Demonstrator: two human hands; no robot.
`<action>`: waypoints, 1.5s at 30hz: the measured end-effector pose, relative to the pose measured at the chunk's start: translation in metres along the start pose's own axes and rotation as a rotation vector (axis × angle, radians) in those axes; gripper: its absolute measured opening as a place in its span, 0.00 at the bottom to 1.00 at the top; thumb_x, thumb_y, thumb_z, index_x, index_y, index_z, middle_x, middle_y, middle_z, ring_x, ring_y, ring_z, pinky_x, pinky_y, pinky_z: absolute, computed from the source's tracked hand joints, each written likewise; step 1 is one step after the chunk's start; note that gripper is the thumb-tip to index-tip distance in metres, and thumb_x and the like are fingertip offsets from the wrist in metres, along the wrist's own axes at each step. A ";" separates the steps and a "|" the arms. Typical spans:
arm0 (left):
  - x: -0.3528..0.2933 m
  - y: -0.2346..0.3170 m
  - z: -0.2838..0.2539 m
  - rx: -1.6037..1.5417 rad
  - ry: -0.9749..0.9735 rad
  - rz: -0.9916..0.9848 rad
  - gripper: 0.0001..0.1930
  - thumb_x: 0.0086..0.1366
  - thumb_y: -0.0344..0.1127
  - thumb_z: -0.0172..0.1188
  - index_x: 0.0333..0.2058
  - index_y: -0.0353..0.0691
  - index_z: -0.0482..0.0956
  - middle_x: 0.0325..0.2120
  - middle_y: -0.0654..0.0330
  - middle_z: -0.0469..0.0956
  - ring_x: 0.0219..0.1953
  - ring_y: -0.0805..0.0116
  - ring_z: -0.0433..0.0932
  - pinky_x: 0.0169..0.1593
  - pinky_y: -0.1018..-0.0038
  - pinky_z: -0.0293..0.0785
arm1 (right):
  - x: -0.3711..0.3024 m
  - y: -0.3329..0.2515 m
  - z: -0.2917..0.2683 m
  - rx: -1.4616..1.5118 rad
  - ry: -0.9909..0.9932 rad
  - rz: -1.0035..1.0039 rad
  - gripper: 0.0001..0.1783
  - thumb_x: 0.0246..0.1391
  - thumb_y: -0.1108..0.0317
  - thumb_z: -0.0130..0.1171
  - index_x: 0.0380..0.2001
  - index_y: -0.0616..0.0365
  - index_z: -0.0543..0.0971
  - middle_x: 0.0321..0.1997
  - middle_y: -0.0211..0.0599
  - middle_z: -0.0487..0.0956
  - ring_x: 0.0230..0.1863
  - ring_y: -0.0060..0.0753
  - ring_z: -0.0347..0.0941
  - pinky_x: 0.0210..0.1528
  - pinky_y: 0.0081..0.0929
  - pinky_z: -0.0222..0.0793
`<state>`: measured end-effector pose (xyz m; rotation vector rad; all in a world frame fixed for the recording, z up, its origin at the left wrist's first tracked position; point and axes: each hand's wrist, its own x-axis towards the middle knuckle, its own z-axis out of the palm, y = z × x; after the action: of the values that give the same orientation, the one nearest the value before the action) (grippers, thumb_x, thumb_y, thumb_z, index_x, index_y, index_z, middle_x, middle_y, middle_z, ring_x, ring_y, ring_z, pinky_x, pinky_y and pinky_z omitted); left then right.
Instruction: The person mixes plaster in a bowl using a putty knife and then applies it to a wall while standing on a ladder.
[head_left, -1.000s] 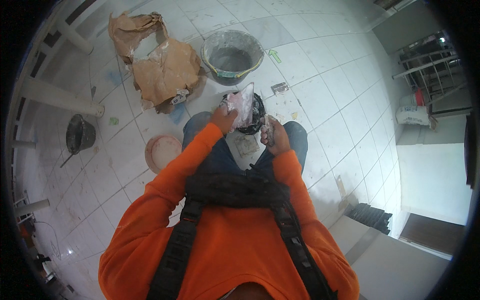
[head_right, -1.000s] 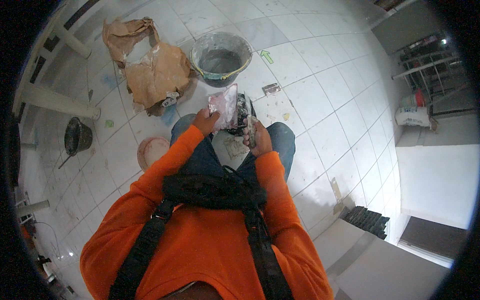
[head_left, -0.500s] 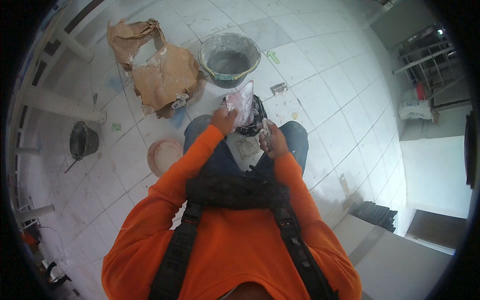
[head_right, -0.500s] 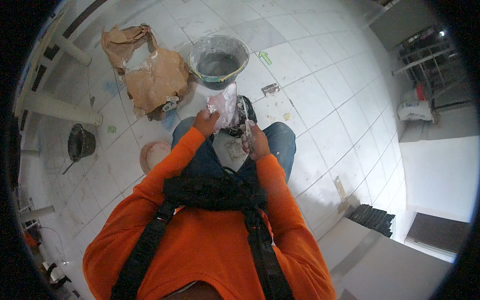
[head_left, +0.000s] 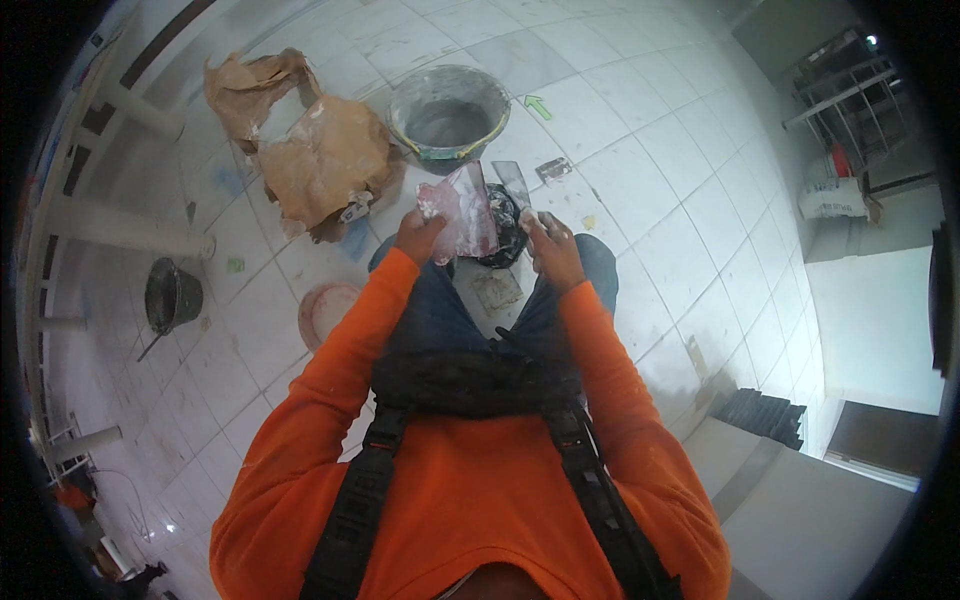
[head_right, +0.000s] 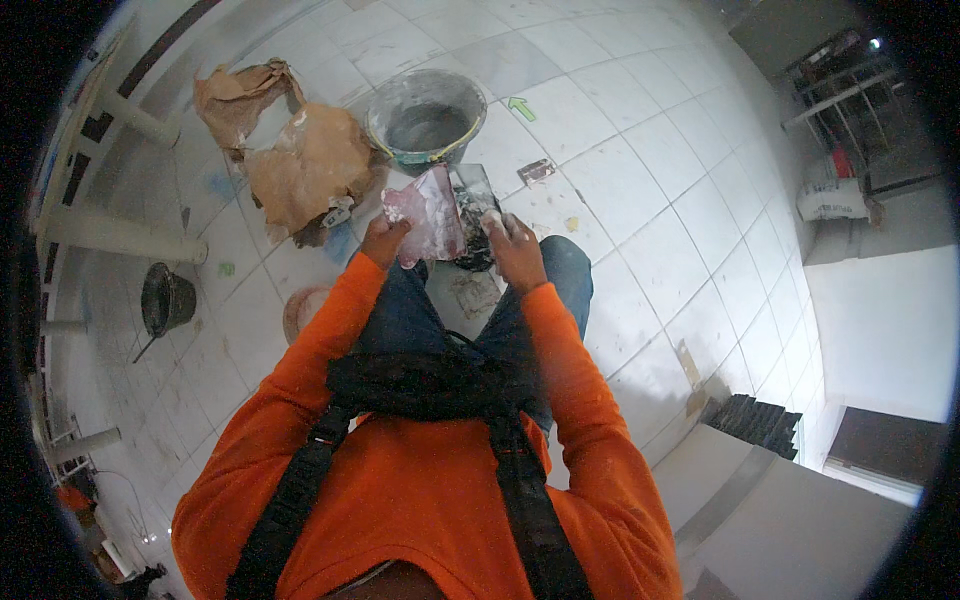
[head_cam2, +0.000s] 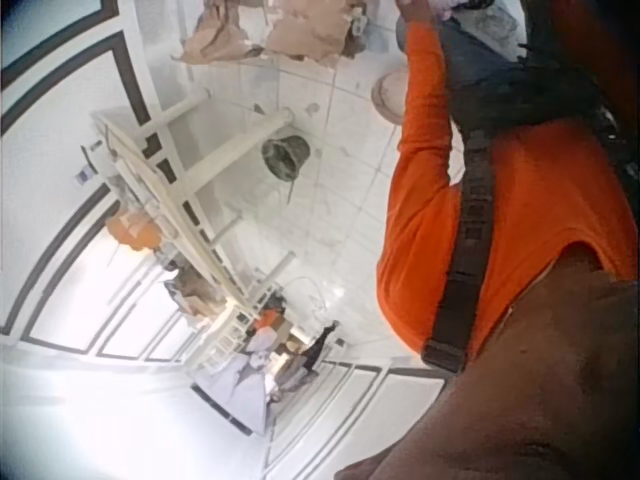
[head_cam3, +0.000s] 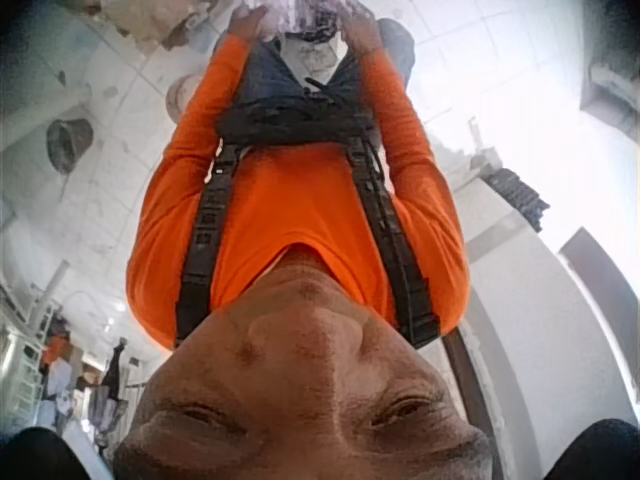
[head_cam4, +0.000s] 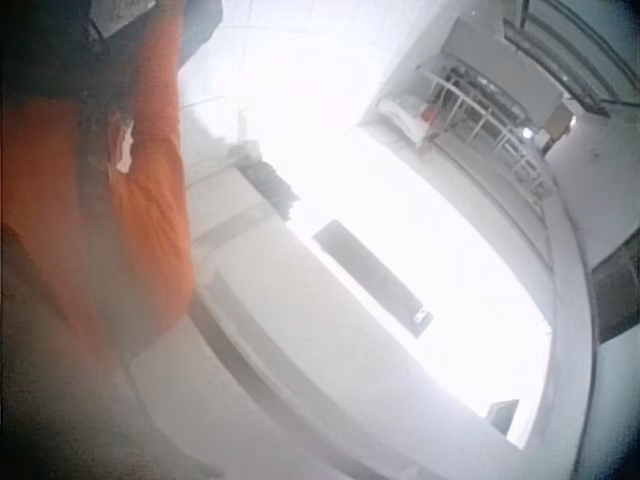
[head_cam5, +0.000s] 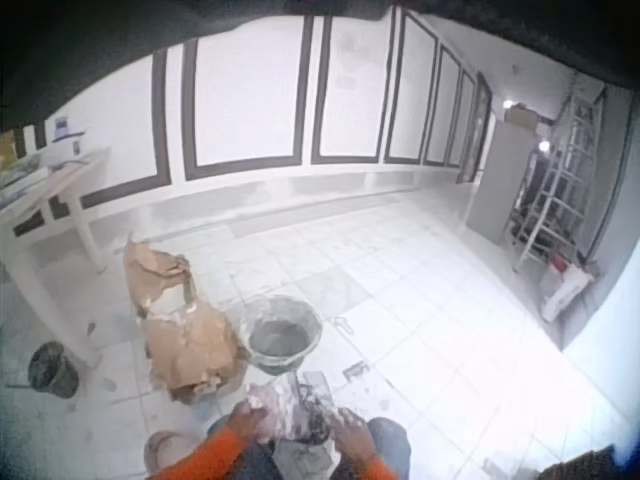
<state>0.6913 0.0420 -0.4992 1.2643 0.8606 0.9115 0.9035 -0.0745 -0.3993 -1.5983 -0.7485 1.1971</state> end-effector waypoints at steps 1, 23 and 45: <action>-0.001 0.005 0.001 0.001 -0.004 -0.001 0.12 0.57 0.33 0.54 0.38 0.32 0.74 0.30 0.63 0.75 0.31 0.75 0.72 0.37 0.75 0.69 | 0.004 -0.005 -0.001 -0.106 -0.012 -0.030 0.20 0.57 0.50 0.46 0.32 0.57 0.74 0.14 0.25 0.65 0.10 0.19 0.58 0.11 0.19 0.54; 0.015 0.008 -0.031 0.343 0.017 0.197 0.16 0.56 0.31 0.52 0.43 0.32 0.71 0.34 0.60 0.75 0.35 0.68 0.75 0.40 0.71 0.71 | -0.025 0.016 0.002 -0.597 0.162 -0.337 0.19 0.48 0.70 0.54 0.46 0.59 0.68 0.42 0.48 0.75 0.38 0.54 0.73 0.37 0.43 0.70; 0.000 0.017 -0.003 -0.751 -0.018 -0.674 0.21 0.61 0.54 0.53 0.35 0.39 0.72 0.12 0.66 0.64 0.09 0.78 0.58 0.11 0.81 0.54 | -0.070 0.009 0.030 -0.524 0.019 -0.497 0.21 0.51 0.64 0.53 0.48 0.56 0.67 0.35 0.55 0.76 0.38 0.57 0.73 0.39 0.44 0.69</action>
<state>0.6874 0.0443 -0.4825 0.2892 0.7465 0.5740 0.8514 -0.1292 -0.3852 -1.6840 -1.4336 0.6485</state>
